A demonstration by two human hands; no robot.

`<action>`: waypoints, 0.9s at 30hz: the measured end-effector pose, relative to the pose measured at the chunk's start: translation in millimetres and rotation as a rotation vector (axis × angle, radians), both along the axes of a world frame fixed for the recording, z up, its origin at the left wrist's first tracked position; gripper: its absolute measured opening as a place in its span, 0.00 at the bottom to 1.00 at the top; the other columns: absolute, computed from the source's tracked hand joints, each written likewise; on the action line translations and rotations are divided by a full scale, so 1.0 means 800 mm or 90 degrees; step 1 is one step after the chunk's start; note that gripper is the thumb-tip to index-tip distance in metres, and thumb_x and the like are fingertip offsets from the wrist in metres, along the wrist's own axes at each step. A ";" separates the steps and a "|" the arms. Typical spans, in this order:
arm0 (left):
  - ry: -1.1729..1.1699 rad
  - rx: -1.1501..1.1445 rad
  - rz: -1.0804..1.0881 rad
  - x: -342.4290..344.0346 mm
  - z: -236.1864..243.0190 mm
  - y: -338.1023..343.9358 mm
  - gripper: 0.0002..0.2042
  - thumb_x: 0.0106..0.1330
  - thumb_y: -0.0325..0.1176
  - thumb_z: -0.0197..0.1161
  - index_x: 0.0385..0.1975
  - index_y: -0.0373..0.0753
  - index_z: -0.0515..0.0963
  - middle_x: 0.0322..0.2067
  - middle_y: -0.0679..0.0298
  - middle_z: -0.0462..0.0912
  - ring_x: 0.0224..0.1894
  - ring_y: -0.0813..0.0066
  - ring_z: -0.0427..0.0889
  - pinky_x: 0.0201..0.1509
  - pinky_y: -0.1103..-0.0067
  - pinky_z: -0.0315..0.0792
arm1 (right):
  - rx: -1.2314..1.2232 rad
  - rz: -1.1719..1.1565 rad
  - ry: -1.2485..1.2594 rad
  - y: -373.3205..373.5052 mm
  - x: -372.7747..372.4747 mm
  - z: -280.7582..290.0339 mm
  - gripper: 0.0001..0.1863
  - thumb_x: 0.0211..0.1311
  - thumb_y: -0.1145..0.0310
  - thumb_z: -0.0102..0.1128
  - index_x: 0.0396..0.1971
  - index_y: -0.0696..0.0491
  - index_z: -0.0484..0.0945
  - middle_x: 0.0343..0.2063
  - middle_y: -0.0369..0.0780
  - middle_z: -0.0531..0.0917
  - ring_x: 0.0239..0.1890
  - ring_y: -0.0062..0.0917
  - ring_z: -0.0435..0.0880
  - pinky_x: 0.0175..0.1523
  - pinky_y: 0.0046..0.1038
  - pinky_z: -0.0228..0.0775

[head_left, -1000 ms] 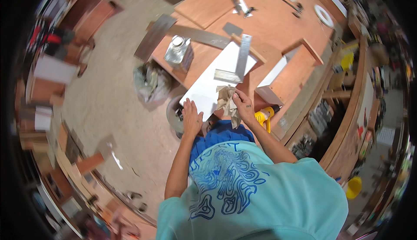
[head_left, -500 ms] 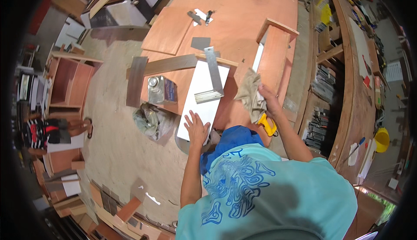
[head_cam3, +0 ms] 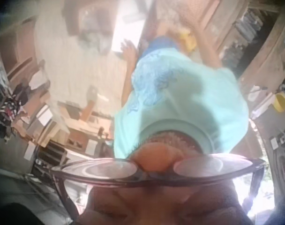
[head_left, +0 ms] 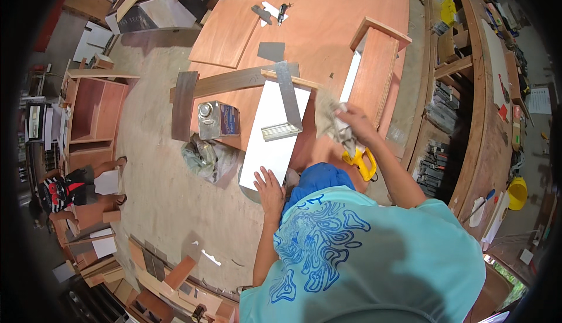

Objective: The person wipes a white rectangular board with a cloth, then uses a metal scraper to remove excess material from the edges. They continue to wipe the surface and edges with the cloth, handling the board and tools on a workbench.

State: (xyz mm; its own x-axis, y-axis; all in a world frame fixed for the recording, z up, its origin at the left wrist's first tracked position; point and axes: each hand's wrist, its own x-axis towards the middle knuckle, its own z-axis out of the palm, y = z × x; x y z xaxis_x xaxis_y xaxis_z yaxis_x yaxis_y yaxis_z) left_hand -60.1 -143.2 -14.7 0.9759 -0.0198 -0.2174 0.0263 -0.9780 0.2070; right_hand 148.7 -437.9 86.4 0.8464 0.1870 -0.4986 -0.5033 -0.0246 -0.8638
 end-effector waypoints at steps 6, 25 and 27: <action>0.035 0.052 0.045 0.003 -0.005 -0.016 0.37 0.56 0.32 0.63 0.65 0.22 0.57 0.71 0.37 0.43 0.71 0.29 0.43 0.70 0.43 0.46 | -0.377 0.454 -0.013 0.024 -0.062 -0.115 0.17 0.55 0.60 0.63 0.37 0.60 0.79 0.27 0.51 0.82 0.34 0.39 0.85 0.39 0.35 0.76; -0.018 -0.121 0.247 -0.025 -0.007 -0.012 0.37 0.67 0.46 0.56 0.66 0.22 0.54 0.71 0.39 0.44 0.72 0.35 0.43 0.72 0.49 0.45 | -0.345 0.445 -0.698 0.160 -0.002 -0.064 0.26 0.50 0.74 0.67 0.51 0.59 0.72 0.49 0.49 0.74 0.52 0.46 0.72 0.58 0.40 0.66; -0.042 -0.144 0.371 -0.040 -0.019 -0.011 0.39 0.69 0.50 0.55 0.66 0.21 0.52 0.70 0.35 0.44 0.72 0.36 0.43 0.72 0.52 0.45 | -0.375 0.519 -0.697 0.169 0.005 -0.066 0.26 0.48 0.74 0.68 0.50 0.59 0.73 0.49 0.48 0.74 0.52 0.45 0.73 0.58 0.40 0.66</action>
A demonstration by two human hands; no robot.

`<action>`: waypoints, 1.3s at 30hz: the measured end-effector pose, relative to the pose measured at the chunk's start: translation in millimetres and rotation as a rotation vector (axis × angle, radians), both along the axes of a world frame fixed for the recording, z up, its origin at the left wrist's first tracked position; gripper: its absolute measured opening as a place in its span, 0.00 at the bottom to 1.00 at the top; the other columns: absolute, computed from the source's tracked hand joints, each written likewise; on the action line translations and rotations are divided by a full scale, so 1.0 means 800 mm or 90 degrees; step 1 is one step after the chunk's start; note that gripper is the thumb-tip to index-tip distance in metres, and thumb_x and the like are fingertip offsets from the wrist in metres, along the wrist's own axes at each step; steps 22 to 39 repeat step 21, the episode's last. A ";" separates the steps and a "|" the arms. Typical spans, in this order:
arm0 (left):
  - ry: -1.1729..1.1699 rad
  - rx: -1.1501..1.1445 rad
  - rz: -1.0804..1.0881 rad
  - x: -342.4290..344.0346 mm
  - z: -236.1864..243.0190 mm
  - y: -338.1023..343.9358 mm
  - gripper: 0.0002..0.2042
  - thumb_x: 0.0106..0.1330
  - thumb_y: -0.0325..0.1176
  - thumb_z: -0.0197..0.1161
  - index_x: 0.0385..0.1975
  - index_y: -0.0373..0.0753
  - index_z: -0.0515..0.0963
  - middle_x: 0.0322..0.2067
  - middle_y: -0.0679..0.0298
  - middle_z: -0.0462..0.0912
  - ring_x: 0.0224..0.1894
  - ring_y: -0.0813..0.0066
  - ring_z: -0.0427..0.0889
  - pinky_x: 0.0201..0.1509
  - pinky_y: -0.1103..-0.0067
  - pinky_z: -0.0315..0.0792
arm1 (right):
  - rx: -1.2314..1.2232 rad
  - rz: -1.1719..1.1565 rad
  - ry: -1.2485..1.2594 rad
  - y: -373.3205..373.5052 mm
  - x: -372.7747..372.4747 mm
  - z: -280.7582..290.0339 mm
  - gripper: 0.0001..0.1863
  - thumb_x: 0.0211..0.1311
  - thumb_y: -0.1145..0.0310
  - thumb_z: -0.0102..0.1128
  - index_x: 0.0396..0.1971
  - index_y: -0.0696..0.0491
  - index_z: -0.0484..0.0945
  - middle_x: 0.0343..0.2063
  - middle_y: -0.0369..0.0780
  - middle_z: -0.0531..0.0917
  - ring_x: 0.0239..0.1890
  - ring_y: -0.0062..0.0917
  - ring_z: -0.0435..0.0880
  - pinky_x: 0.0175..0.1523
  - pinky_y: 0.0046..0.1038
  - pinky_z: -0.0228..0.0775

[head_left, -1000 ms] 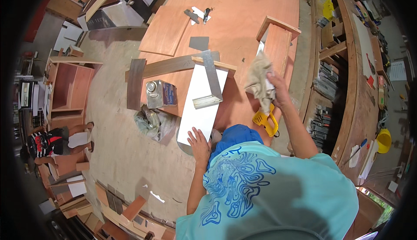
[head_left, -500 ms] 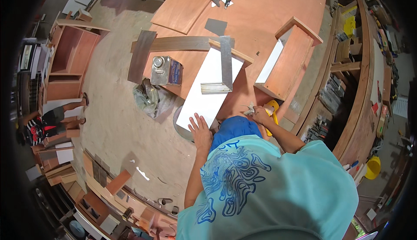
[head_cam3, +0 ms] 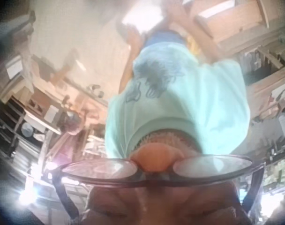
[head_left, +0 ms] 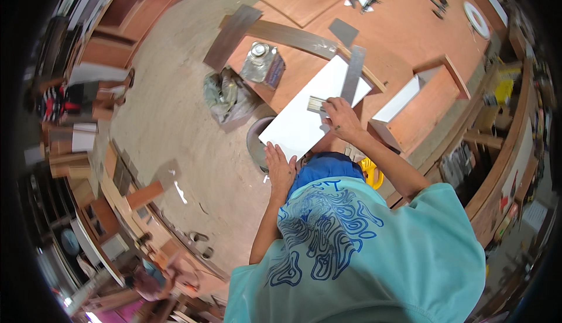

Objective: The person wipes a white rectangular board with a cloth, then uses a metal scraper to remove excess material from the edges. They continue to wipe the surface and edges with the cloth, handling the board and tools on a workbench.

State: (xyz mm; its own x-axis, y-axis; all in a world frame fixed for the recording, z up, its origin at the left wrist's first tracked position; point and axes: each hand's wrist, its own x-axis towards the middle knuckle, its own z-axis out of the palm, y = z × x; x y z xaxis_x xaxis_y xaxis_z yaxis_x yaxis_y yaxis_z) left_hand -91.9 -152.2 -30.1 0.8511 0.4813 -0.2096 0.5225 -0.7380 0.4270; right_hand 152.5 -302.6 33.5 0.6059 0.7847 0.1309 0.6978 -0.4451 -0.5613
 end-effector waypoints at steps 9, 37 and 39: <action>-0.117 -0.287 0.395 -0.007 -0.047 0.006 0.44 0.58 0.41 0.67 0.68 0.26 0.50 0.69 0.36 0.50 0.70 0.46 0.56 0.71 0.70 0.54 | -0.131 0.110 -0.083 0.000 0.028 -0.023 0.35 0.45 0.74 0.70 0.57 0.56 0.69 0.51 0.47 0.74 0.54 0.44 0.71 0.55 0.44 0.64; -0.256 -0.649 0.462 0.048 -0.078 0.108 0.31 0.59 0.39 0.66 0.63 0.38 0.68 0.50 0.49 0.81 0.49 0.65 0.81 0.55 0.77 0.72 | -0.286 0.172 -0.131 0.010 0.049 -0.019 0.47 0.43 0.66 0.74 0.66 0.58 0.61 0.51 0.50 0.74 0.53 0.44 0.73 0.52 0.44 0.63; -0.256 -0.649 0.462 0.048 -0.078 0.108 0.31 0.59 0.39 0.66 0.63 0.38 0.68 0.50 0.49 0.81 0.49 0.65 0.81 0.55 0.77 0.72 | -0.286 0.172 -0.131 0.010 0.049 -0.019 0.47 0.43 0.66 0.74 0.66 0.58 0.61 0.51 0.50 0.74 0.53 0.44 0.73 0.52 0.44 0.63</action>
